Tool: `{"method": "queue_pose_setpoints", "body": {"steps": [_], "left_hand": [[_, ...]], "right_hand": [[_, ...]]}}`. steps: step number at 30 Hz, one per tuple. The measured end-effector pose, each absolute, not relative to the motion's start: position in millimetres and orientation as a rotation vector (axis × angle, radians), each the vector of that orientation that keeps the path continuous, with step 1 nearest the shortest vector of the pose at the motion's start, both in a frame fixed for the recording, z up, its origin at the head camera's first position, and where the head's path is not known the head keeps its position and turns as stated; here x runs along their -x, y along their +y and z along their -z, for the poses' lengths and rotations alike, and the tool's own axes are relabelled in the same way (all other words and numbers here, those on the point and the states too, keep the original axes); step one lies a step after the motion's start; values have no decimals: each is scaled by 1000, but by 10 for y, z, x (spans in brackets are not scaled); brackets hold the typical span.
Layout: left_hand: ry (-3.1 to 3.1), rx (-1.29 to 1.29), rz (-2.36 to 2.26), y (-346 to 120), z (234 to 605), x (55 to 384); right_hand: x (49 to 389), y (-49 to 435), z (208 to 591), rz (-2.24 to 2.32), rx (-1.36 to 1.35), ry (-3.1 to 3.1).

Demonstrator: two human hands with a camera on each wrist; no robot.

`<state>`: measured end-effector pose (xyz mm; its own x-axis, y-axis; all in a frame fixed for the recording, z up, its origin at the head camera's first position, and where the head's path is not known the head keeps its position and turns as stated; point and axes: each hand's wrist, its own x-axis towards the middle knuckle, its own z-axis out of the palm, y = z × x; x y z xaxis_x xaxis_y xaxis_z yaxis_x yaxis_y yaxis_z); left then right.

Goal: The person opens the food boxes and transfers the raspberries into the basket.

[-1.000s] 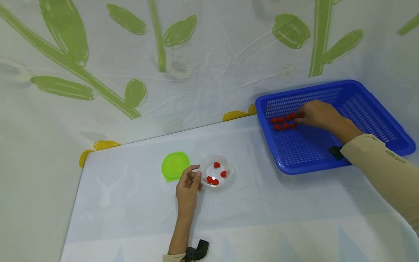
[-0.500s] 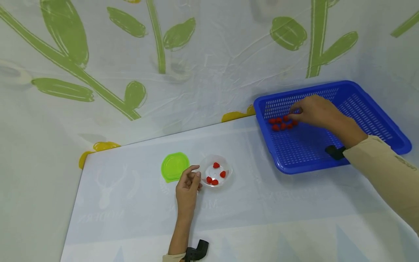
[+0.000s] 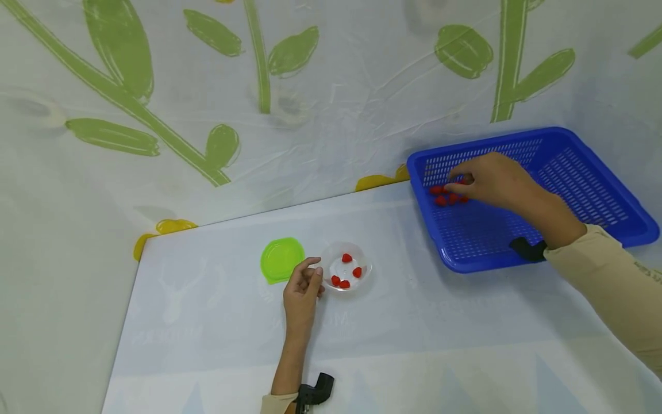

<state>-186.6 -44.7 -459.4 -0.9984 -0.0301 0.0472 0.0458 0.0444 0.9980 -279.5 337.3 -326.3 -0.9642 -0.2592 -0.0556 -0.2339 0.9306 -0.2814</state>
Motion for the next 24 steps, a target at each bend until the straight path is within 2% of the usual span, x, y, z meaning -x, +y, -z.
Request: {"method": "queue_pose_setpoints", "body": {"steps": [5, 13, 24], "left_hand": [[-2235, 18, 2149, -460, 4590, 1868], [-2234, 14, 2141, -503, 4873, 1934], [-2206, 62, 2130, -511, 4914, 1939]], "right_hand": [[2712, 3192, 3265, 474, 450, 2994], [2601, 2893, 3272, 506, 562, 2985], [2452, 2461, 3234, 538, 623, 2913]]}}
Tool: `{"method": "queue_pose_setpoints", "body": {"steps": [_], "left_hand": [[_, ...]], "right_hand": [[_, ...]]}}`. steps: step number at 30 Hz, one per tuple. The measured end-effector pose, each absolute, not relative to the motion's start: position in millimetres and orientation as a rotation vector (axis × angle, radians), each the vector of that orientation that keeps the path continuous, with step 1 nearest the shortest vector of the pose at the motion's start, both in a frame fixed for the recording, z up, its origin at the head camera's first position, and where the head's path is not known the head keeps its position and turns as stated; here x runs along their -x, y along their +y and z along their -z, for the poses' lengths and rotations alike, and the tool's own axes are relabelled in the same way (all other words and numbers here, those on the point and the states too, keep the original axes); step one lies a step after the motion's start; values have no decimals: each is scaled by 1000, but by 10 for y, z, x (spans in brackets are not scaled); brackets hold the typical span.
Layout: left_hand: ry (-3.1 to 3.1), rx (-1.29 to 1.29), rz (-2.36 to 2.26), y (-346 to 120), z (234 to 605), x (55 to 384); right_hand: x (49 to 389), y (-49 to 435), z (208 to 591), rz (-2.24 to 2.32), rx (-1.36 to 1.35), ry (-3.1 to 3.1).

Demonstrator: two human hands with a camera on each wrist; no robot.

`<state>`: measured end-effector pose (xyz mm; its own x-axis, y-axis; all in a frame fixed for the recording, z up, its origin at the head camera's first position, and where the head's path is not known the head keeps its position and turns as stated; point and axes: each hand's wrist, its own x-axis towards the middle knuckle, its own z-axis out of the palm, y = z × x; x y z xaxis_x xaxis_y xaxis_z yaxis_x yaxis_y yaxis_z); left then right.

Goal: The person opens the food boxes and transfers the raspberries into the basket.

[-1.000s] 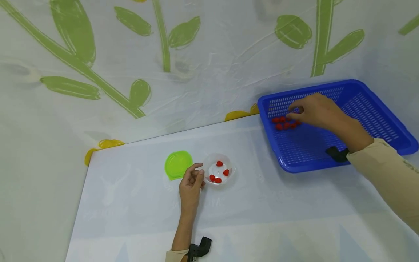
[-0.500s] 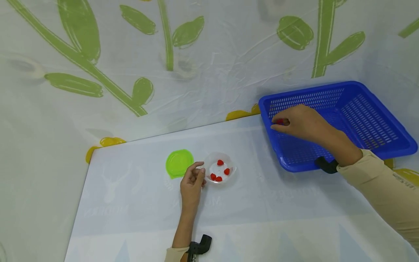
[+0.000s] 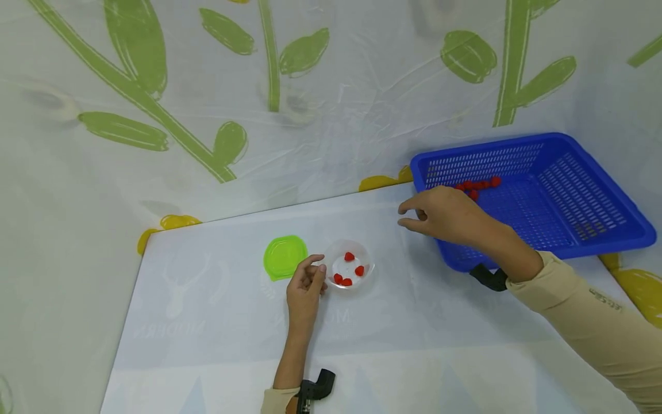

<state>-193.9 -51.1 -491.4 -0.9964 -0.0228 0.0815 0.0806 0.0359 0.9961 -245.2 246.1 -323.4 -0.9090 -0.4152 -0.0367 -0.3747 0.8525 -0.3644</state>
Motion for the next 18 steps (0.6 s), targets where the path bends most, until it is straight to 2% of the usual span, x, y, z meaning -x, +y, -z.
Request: {"method": "queue_pose_setpoints", "body": {"steps": [14, 18], "left_hand": [[-2215, 18, 2149, -508, 4904, 1935], [-2219, 27, 2145, -497, 4779, 1911]], "right_hand": [[2406, 1988, 3544, 514, 770, 2795], [2403, 1875, 3632, 483, 786, 2741]]}}
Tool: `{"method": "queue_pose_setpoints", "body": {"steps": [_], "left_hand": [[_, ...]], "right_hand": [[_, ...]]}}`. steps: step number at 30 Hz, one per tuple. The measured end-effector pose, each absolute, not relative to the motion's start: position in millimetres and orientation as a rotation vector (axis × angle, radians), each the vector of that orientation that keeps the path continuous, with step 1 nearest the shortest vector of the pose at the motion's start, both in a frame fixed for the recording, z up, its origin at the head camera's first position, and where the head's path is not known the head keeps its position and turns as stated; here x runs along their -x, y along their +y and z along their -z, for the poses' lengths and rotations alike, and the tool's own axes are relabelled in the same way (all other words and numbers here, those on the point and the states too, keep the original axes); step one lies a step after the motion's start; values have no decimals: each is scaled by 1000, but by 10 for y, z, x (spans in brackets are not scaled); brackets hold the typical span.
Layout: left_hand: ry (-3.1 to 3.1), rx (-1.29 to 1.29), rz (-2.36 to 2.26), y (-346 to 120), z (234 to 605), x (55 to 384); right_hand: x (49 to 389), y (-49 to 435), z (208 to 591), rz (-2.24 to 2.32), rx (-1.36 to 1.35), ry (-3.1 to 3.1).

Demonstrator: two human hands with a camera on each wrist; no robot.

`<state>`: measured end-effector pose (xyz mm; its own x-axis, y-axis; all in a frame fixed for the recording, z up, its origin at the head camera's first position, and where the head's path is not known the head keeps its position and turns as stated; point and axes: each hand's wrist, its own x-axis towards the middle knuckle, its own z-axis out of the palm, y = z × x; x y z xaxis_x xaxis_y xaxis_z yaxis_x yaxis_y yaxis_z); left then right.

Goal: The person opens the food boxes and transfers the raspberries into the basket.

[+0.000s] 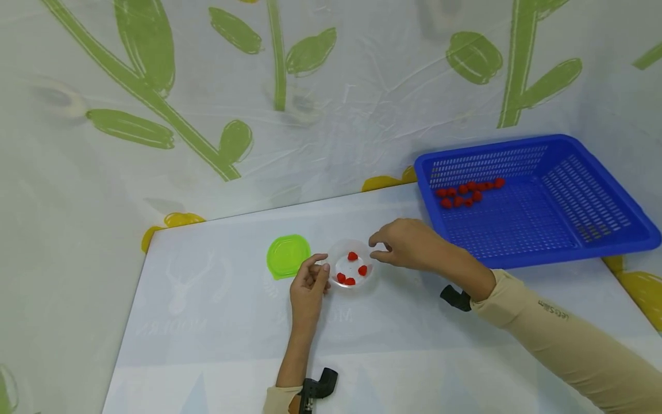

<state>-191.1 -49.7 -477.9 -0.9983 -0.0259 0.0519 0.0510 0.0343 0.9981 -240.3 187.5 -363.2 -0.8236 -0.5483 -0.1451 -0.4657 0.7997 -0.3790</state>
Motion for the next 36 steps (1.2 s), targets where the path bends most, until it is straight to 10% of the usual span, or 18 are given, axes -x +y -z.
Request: {"method": "queue_pose_setpoints", "body": {"steps": [36], "left_hand": [[-2193, 87, 2151, -474, 4605, 1871]], "right_hand": [[2546, 1333, 3911, -143, 1105, 2688]]}}
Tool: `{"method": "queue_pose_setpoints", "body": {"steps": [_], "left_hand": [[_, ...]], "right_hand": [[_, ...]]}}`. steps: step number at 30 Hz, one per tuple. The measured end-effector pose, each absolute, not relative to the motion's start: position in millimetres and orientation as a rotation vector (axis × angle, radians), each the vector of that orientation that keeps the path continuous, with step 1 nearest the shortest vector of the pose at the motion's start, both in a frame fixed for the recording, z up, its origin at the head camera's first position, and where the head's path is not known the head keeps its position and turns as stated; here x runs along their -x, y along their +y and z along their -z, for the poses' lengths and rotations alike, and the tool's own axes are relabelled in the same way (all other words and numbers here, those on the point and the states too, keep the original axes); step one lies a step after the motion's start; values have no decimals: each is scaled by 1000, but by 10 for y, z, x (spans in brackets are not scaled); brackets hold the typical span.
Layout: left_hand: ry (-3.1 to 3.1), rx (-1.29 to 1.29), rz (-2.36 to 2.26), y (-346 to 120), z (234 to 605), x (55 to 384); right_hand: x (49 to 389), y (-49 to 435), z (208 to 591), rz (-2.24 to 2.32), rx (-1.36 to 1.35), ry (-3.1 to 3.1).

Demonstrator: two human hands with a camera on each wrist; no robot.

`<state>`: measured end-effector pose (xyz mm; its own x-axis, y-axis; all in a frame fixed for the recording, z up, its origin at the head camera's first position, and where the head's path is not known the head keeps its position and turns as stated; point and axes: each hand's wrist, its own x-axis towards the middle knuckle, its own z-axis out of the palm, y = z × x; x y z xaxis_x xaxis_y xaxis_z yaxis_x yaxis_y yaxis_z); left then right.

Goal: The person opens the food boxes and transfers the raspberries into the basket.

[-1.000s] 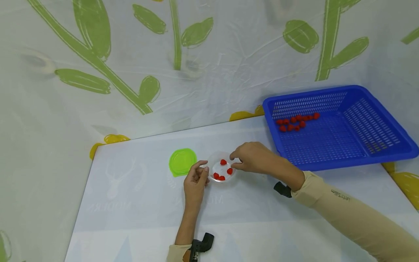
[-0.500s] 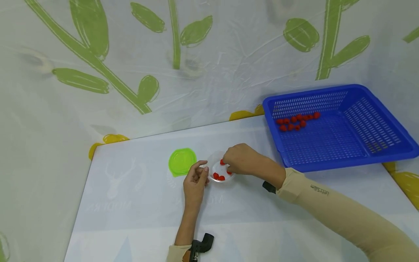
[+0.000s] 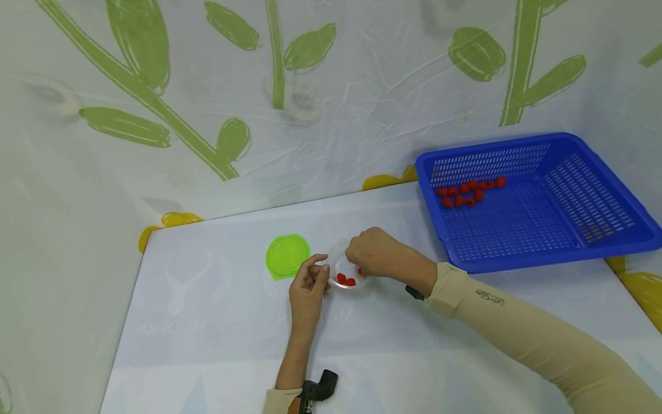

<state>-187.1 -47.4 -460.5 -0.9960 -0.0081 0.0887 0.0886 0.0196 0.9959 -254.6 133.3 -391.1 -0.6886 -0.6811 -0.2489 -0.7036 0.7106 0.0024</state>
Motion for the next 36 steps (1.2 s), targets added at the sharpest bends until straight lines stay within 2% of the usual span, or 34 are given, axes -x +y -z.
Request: {"method": "queue_pose_setpoints", "body": {"steps": [9, 22, 28, 36], "left_hand": [[-2186, 106, 2128, -486, 4610, 1879], [-2200, 78, 2144, -474, 4600, 1870], [-2221, 76, 2124, -470, 4597, 1886], [-2201, 66, 2136, -508, 4897, 1942]], "right_hand": [[2504, 1329, 3959, -285, 1309, 2805], [2593, 1394, 3863, -45, 1006, 2656], [2565, 1548, 3685, 78, 1034, 2720], [2493, 1788, 3429, 209, 1035, 2821]]}}
